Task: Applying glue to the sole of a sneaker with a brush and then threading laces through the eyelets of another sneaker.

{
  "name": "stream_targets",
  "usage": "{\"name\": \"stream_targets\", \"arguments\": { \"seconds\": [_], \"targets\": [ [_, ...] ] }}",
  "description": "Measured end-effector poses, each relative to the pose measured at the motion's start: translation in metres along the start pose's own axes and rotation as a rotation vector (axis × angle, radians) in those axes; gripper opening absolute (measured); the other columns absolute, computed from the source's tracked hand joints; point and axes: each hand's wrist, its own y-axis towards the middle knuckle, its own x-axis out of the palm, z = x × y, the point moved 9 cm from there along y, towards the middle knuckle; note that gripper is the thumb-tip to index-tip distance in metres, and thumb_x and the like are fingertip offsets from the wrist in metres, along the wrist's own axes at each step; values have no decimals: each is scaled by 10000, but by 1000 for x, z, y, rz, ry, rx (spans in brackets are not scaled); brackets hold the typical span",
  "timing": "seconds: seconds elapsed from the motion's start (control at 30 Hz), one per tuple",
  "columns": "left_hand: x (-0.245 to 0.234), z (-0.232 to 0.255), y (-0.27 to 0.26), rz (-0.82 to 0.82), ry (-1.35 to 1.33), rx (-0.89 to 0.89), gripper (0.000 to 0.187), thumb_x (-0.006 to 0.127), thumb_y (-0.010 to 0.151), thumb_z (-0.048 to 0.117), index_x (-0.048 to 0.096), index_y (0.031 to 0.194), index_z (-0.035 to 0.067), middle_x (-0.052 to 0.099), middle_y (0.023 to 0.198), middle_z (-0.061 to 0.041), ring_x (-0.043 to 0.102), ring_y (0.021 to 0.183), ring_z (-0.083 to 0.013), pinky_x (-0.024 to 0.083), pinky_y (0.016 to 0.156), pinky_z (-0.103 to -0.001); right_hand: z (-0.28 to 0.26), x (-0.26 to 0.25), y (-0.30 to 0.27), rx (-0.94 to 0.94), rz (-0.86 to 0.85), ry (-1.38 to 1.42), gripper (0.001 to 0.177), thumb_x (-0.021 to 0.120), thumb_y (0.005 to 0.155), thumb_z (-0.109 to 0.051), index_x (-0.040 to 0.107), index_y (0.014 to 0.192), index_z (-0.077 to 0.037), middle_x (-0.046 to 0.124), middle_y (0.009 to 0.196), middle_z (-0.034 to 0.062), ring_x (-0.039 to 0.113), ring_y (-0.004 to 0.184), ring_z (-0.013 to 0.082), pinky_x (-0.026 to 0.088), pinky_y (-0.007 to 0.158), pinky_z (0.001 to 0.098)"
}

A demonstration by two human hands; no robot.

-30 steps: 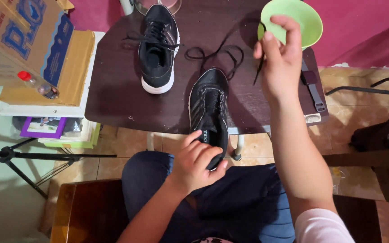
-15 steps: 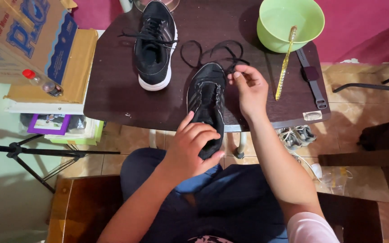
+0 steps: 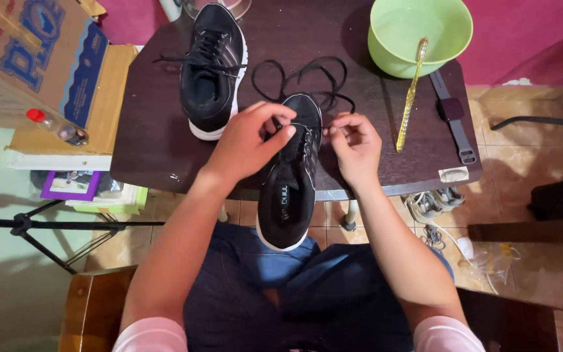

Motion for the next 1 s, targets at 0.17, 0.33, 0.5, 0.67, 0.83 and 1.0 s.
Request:
{"name": "stream_targets", "arguments": {
  "seconds": [0.17, 0.33, 0.5, 0.67, 0.83, 1.0],
  "targets": [
    [18, -10, -4, -44, 229, -14, 122, 734, 840, 281, 747, 949, 227, 674, 981, 34, 631, 966, -270, 489, 883, -421, -25, 6, 5, -44, -125, -109, 91, 691, 921, 113, 655, 991, 68, 653, 968, 190, 712, 827, 217, 567, 683, 276],
    [26, -18, -4, -142, 360, -154, 105, 692, 823, 366, 769, 853, 301, 661, 1086, 111, 557, 1122, -225, 429, 973, -406, -36, 13, 10, -36, -195, -153, 125, 712, 925, 119, 664, 1028, 68, 639, 968, 175, 684, 799, 172, 578, 689, 279],
    [37, -30, -6, -255, 407, -269, 185, 701, 800, 428, 790, 940, 348, 639, 1150, 148, 484, 1221, -202, 333, 1097, -450, -36, 26, 9, 9, -201, -90, 145, 709, 924, 106, 687, 1061, 65, 654, 932, 148, 671, 785, 145, 585, 674, 267],
    [41, -37, -8, -251, 395, -288, 164, 693, 831, 393, 780, 965, 356, 624, 1160, 155, 483, 1234, -185, 317, 1114, -459, -32, 27, 5, 14, -195, -163, 168, 743, 909, 82, 723, 1072, 47, 686, 907, 143, 677, 760, 135, 600, 668, 271],
    [44, -38, -12, -261, 385, -317, 161, 698, 845, 401, 768, 986, 366, 608, 1170, 172, 480, 1242, -153, 306, 1121, -461, -28, 24, 1, 49, -147, -164, 154, 748, 923, 63, 714, 1072, 42, 729, 920, 139, 709, 809, 138, 612, 691, 293],
    [42, -38, -12, -226, 391, -322, 143, 723, 861, 412, 762, 994, 377, 604, 1162, 198, 483, 1221, -123, 294, 1122, -454, -21, 22, 1, 76, -128, -164, 143, 758, 933, 35, 707, 1066, 24, 746, 916, 133, 721, 801, 128, 615, 681, 285]
  ]
}}
